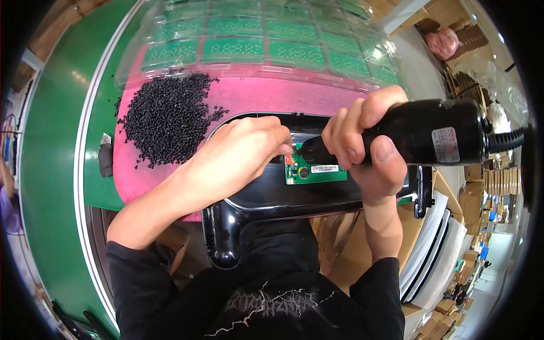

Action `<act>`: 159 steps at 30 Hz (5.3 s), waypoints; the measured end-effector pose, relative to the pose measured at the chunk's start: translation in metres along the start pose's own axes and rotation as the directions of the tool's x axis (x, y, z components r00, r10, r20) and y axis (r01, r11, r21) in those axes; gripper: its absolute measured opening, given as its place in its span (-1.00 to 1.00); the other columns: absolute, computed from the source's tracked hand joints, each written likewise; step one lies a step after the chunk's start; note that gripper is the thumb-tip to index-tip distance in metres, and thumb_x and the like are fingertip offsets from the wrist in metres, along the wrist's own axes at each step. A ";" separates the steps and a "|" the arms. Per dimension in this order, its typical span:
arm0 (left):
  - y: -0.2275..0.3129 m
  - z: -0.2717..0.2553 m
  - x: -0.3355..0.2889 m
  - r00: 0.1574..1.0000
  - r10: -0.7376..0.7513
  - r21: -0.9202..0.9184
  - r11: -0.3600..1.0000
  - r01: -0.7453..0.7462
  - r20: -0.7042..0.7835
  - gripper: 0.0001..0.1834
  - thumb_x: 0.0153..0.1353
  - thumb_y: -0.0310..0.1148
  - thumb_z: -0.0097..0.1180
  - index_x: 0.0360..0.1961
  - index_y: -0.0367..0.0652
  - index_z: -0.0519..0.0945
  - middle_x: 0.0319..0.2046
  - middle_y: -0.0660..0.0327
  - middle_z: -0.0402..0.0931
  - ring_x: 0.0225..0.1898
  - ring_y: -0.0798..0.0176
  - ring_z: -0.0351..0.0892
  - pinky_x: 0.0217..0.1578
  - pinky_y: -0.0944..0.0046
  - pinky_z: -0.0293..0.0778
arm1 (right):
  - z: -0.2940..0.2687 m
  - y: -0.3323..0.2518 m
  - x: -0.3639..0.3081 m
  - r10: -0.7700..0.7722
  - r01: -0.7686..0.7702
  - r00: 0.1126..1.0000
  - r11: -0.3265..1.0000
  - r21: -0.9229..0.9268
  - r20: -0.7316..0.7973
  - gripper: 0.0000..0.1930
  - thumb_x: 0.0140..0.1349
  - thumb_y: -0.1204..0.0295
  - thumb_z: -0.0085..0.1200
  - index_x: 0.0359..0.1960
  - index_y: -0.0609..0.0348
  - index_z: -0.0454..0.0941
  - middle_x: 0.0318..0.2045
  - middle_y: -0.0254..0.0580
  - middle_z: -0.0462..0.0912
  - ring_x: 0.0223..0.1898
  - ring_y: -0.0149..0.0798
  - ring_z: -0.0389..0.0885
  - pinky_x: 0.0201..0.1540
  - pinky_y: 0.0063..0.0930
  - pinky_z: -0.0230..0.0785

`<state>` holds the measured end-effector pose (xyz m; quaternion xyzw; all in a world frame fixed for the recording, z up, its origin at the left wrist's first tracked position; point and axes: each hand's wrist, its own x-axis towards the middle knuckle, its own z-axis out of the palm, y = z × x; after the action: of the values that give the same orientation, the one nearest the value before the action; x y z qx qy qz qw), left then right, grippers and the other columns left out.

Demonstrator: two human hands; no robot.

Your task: Assemble circuit boards into plastic housings for electronic displays using an electric screwdriver.

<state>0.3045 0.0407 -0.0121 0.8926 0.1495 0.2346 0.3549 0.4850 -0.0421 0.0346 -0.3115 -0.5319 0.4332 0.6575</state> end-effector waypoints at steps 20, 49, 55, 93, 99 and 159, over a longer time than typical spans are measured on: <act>-0.001 0.002 -0.003 0.998 0.060 0.078 0.995 -0.061 0.017 -0.79 0.18 -0.35 0.21 -0.42 -0.32 0.57 -0.42 -0.01 0.56 -0.33 -0.13 0.63 -0.34 -0.02 0.54 | -0.005 0.013 0.029 0.089 -0.085 0.949 0.996 -0.029 0.301 -0.59 0.19 0.19 0.23 -0.19 0.21 0.32 -0.70 -0.42 0.31 -0.74 -0.51 0.24 -0.67 -0.59 0.12; 0.005 -0.003 0.002 0.952 0.298 -0.011 0.954 -0.300 -0.073 -0.77 -0.07 -0.46 0.38 -0.45 -0.27 0.55 -0.42 0.14 0.55 -0.46 0.02 0.58 -0.49 0.15 0.50 | 0.016 -0.050 -0.009 -0.287 0.280 0.953 0.957 0.079 0.103 -0.64 0.24 0.17 0.17 -0.13 -0.01 0.27 -0.59 -0.48 0.49 -0.65 -0.52 0.47 -0.42 -0.52 0.36; 0.005 0.000 0.005 0.931 0.343 0.017 0.939 -0.344 -0.127 -0.78 -0.08 -0.47 0.41 -0.43 -0.27 0.58 -0.43 0.16 0.57 -0.45 0.06 0.62 -0.49 0.20 0.52 | 0.018 -0.054 -0.014 -0.235 0.233 0.969 0.972 0.029 0.080 -0.64 0.24 0.17 0.17 -0.13 -0.02 0.27 -0.59 -0.48 0.49 -0.63 -0.52 0.47 -0.42 -0.52 0.32; -0.001 0.002 -0.001 0.962 0.270 0.132 0.955 -0.265 -0.026 -0.84 0.10 -0.36 0.21 -0.49 -0.20 0.52 -0.48 0.17 0.44 -0.33 0.08 0.57 -0.39 0.09 0.53 | 0.012 -0.009 -0.008 0.104 -0.135 0.947 0.988 0.081 0.304 -0.64 0.01 0.36 0.40 -0.28 0.22 0.45 -0.71 -0.34 0.48 -0.67 -0.48 0.39 -0.56 -0.59 0.24; 0.000 -0.001 0.001 0.967 0.241 0.138 0.958 -0.251 0.086 -0.85 0.13 -0.35 0.21 -0.38 -0.21 0.59 -0.42 0.16 0.53 -0.27 0.05 0.61 -0.32 0.07 0.56 | 0.006 -0.017 -0.004 0.203 -0.190 0.910 0.979 -0.073 0.361 -0.59 0.04 0.22 0.42 -0.37 0.21 0.42 -0.74 -0.39 0.40 -0.73 -0.46 0.32 -0.65 -0.57 0.18; 0.017 -0.003 0.008 0.971 0.067 0.147 0.984 -0.103 0.230 -0.78 0.12 -0.47 0.23 -0.17 -0.19 0.57 -0.14 0.17 0.50 -0.10 0.03 0.55 -0.11 0.11 0.51 | -0.041 -0.031 -0.037 0.013 -0.008 0.993 0.999 0.040 -0.121 -0.65 -0.01 0.43 0.33 -0.24 0.29 0.46 -0.51 -0.29 0.52 -0.51 -0.50 0.50 -0.39 -0.65 0.36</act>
<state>0.3115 0.0339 0.0044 0.9441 0.0881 0.1351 0.2874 0.5301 -0.0865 0.0355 -0.3272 -0.4805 0.4273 0.6924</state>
